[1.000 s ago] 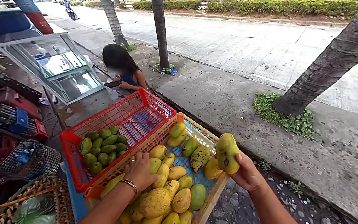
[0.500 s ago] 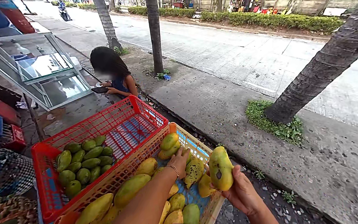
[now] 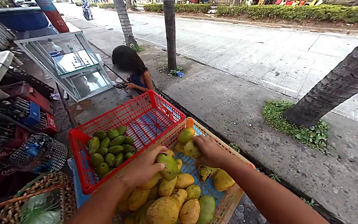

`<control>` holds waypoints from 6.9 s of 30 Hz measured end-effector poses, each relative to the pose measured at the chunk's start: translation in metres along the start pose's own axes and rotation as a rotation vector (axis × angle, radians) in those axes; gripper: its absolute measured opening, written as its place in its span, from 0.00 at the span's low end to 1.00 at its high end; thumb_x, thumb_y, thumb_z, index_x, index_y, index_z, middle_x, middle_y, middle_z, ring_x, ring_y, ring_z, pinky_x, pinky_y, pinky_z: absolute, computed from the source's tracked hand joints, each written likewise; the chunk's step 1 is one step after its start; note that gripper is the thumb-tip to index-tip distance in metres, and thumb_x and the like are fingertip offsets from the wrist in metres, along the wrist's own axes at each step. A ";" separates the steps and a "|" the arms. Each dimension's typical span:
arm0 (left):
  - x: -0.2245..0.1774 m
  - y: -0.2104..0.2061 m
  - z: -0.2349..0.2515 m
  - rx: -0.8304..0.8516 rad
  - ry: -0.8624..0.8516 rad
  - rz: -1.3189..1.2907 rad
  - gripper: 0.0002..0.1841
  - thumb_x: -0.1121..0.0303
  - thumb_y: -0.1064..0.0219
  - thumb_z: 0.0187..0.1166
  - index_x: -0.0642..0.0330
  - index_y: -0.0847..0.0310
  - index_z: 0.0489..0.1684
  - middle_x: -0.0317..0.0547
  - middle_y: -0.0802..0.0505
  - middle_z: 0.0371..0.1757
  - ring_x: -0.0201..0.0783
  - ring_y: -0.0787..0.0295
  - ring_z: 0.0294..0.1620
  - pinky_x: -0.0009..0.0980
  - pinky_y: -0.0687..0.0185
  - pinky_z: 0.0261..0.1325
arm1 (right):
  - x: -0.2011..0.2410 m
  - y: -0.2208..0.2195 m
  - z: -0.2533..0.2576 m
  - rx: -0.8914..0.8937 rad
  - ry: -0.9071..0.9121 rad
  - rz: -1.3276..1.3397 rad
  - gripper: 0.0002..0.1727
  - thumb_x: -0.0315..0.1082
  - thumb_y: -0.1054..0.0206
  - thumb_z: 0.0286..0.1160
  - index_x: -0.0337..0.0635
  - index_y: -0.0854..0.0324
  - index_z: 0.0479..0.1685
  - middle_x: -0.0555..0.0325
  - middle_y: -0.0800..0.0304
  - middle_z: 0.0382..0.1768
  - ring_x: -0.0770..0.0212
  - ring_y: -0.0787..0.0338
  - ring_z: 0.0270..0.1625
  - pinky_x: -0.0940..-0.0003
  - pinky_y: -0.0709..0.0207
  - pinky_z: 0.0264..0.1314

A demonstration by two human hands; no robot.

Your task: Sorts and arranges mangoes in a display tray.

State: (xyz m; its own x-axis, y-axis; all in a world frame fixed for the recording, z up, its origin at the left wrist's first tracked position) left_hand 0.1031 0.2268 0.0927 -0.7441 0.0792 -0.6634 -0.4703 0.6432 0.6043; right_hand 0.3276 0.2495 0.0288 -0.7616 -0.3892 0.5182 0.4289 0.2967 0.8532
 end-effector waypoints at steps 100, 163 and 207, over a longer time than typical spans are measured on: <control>-0.050 -0.133 0.132 -0.212 0.284 -0.125 0.51 0.49 0.16 0.62 0.60 0.37 0.87 0.65 0.29 0.82 0.60 0.31 0.82 0.52 0.35 0.84 | -0.012 -0.008 -0.152 -0.928 -0.099 0.368 0.19 0.32 0.35 0.78 0.31 0.15 0.65 0.50 0.07 0.52 0.68 0.05 0.50 0.74 0.09 0.51; 0.048 -0.102 -0.073 -0.148 0.268 -0.791 0.32 0.53 0.26 0.76 0.54 0.31 0.77 0.53 0.13 0.59 0.42 0.13 0.44 0.38 0.17 0.41 | 0.141 -0.044 -0.056 0.278 0.126 0.531 0.51 0.42 0.20 0.67 0.39 0.43 0.92 0.39 0.31 0.84 0.45 0.22 0.80 0.48 0.23 0.77; 0.126 -0.101 -0.158 -1.320 -0.308 -0.895 0.28 0.69 0.44 0.83 0.69 0.47 0.80 0.48 0.19 0.68 0.40 0.09 0.56 0.38 0.07 0.54 | 0.033 0.004 0.021 -0.018 -0.019 -0.279 0.18 0.29 0.20 0.66 0.33 0.13 0.54 0.32 0.14 0.56 0.30 0.15 0.62 0.33 0.20 0.63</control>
State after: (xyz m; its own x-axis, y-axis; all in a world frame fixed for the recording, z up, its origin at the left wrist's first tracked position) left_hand -0.0183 0.0516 0.0174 0.0184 0.3050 -0.9522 -0.8558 -0.4876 -0.1727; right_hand 0.2939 0.2556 0.0480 -0.8606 -0.4370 0.2615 0.2091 0.1649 0.9639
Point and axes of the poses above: each hand's wrist, its own z-axis towards the middle knuckle, its own y-axis out of the back of the hand, x = y × z, the point moved 7 cm from there along z, towards the middle knuckle
